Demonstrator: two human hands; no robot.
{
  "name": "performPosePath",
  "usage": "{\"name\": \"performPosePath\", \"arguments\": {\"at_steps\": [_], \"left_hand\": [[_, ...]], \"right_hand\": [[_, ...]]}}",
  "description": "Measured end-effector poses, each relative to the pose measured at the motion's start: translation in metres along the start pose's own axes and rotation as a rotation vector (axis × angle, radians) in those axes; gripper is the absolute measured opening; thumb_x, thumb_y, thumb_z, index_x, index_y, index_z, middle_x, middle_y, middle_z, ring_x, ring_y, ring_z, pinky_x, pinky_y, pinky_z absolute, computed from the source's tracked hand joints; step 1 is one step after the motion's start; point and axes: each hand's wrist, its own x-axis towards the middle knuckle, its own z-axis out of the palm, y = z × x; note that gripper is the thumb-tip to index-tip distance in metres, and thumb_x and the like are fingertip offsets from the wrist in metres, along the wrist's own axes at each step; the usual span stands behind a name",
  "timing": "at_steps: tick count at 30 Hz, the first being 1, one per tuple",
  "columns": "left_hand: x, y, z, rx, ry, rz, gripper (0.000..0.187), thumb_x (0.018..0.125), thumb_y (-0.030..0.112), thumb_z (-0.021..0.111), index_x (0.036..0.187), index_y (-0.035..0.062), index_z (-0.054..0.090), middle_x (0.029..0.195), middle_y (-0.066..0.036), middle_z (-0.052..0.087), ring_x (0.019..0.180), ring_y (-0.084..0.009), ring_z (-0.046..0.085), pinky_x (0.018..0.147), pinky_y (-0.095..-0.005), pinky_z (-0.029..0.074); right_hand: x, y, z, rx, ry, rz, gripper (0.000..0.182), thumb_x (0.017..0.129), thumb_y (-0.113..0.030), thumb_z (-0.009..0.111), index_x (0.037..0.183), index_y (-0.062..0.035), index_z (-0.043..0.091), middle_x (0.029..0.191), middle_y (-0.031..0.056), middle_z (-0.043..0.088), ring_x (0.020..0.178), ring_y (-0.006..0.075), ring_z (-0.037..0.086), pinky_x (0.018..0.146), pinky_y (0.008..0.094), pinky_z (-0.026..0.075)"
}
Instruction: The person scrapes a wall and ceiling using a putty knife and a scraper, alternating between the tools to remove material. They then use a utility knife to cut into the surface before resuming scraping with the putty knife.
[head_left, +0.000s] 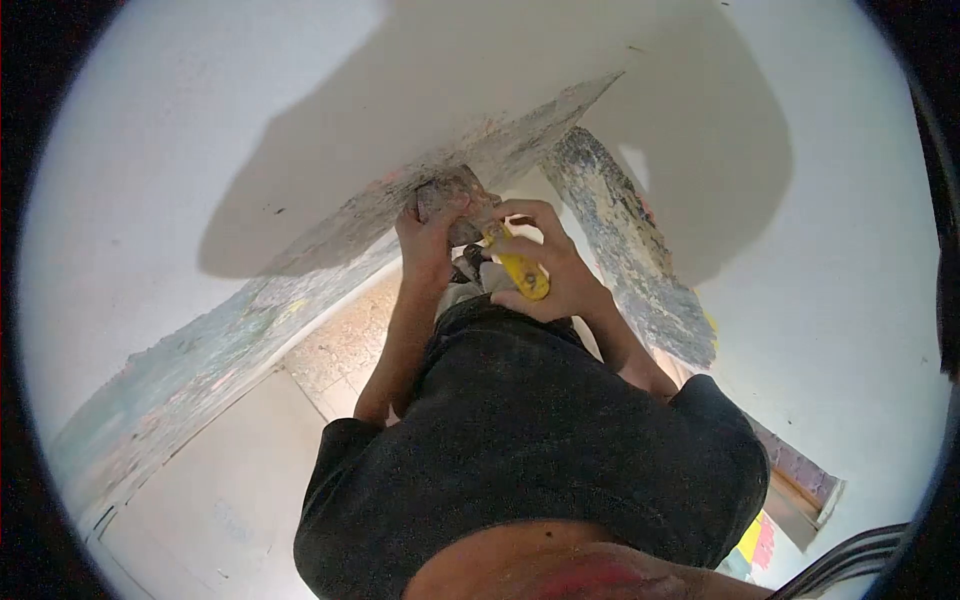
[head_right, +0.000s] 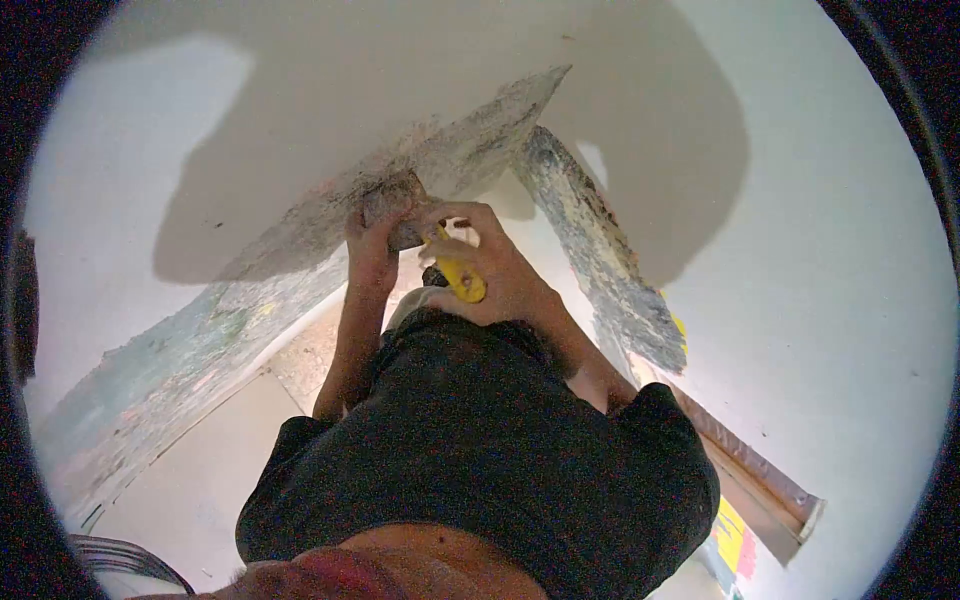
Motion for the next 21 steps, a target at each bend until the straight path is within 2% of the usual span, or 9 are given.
{"name": "performPosePath", "arguments": {"at_steps": [2, 3, 6, 9, 12, 15, 18, 20, 21], "left_hand": [[0.006, -0.023, -0.001, 0.085, 0.058, 0.152, 0.032, 0.079, 0.008, 0.073, 0.105, -0.0038, 0.057, 0.093, -0.011, 0.066, 0.082, -0.0196, 0.065, 0.073, -0.0319, 0.055], [0.002, -0.018, 0.006, 0.187, 0.087, 0.197, 0.032, 0.079, 0.009, 0.074, 0.103, -0.0033, 0.058, 0.092, -0.011, 0.066, 0.082, -0.0189, 0.064, 0.073, -0.0315, 0.054], [-0.007, -0.007, 0.023, 0.446, 0.138, 0.347, 0.032, 0.078, 0.014, 0.076, 0.100, -0.0021, 0.058, 0.088, -0.011, 0.066, 0.080, -0.0169, 0.062, 0.072, -0.0303, 0.052], [-0.010, -0.014, 0.024, 0.612, 0.129, 0.474, 0.032, 0.078, 0.017, 0.077, 0.096, -0.0014, 0.058, 0.086, -0.010, 0.065, 0.078, -0.0149, 0.060, 0.070, -0.0289, 0.049], [-0.021, -0.004, 0.038, 0.771, 0.086, 0.521, 0.031, 0.078, 0.018, 0.077, 0.093, -0.0012, 0.058, 0.085, -0.009, 0.065, 0.076, -0.0134, 0.058, 0.069, -0.0279, 0.048], [-0.023, 0.009, 0.031, 0.864, 0.088, 0.563, 0.030, 0.079, 0.017, 0.077, 0.093, -0.0015, 0.058, 0.084, -0.008, 0.064, 0.076, -0.0129, 0.057, 0.069, -0.0280, 0.048], [-0.024, 0.017, 0.007, 0.849, 0.140, 0.616, 0.027, 0.081, 0.016, 0.075, 0.093, -0.0014, 0.058, 0.084, -0.007, 0.064, 0.076, -0.0121, 0.056, 0.069, -0.0280, 0.047], [-0.029, 0.020, -0.004, 0.826, 0.196, 0.698, 0.024, 0.083, 0.015, 0.073, 0.093, -0.0010, 0.059, 0.084, -0.007, 0.064, 0.077, -0.0113, 0.056, 0.068, -0.0279, 0.047], [-0.033, 0.024, -0.014, 0.899, 0.185, 0.626, 0.019, 0.084, 0.012, 0.071, 0.092, -0.0003, 0.059, 0.083, -0.006, 0.063, 0.077, -0.0107, 0.055, 0.069, -0.0277, 0.046]], "right_hand": [[-0.010, 0.011, 0.005, 0.157, 0.072, 0.184, 0.055, 0.071, -0.028, 0.079, 0.119, -0.0125, 0.059, 0.129, 0.0146, 0.045, 0.119, 0.0329, 0.047, 0.099, 0.0445, 0.040], [-0.009, 0.005, -0.001, 0.066, 0.059, 0.211, 0.058, 0.074, -0.023, 0.077, 0.126, -0.0136, 0.054, 0.129, 0.0154, 0.046, 0.115, 0.0307, 0.052, 0.094, 0.0391, 0.046], [-0.017, 0.005, -0.004, 0.152, 0.173, 0.378, 0.057, 0.076, -0.020, 0.075, 0.128, -0.0122, 0.052, 0.118, 0.0172, 0.054, 0.106, 0.0291, 0.058, 0.091, 0.0378, 0.048], [-0.023, 0.015, -0.001, 0.118, 0.116, 0.462, 0.056, 0.080, -0.017, 0.073, 0.130, -0.0107, 0.049, 0.101, 0.0155, 0.061, 0.091, 0.0255, 0.062, 0.082, 0.0350, 0.049], [-0.019, 0.025, 0.006, 0.266, 0.057, 0.686, 0.058, 0.084, -0.019, 0.066, 0.136, -0.0096, 0.041, 0.102, 0.0200, 0.064, 0.092, 0.0337, 0.064, 0.080, 0.0393, 0.050], [-0.023, 0.037, 0.019, 0.270, 0.080, 0.550, 0.063, 0.089, -0.020, 0.060, 0.145, -0.0108, 0.031, 0.097, 0.0192, 0.064, 0.086, 0.0277, 0.065, 0.078, 0.0364, 0.049], [-0.025, 0.052, 0.034, 0.297, 0.150, 0.379, 0.070, 0.094, -0.028, 0.056, 0.151, -0.0119, 0.019, 0.074, 0.0050, 0.056, 0.061, 0.0170, 0.056, 0.061, 0.0296, 0.045], [-0.021, 0.052, 0.043, 0.506, 0.220, 0.366, 0.069, 0.097, -0.028, 0.051, 0.151, -0.0090, 0.014, 0.069, 0.0017, 0.051, 0.053, 0.0122, 0.050, 0.054, 0.0259, 0.043], [-0.019, 0.049, 0.049, 0.582, 0.240, 0.368, 0.068, 0.097, -0.026, 0.050, 0.151, -0.0080, 0.014, 0.068, 0.0013, 0.050, 0.052, 0.0109, 0.048, 0.052, 0.0252, 0.043]]}}
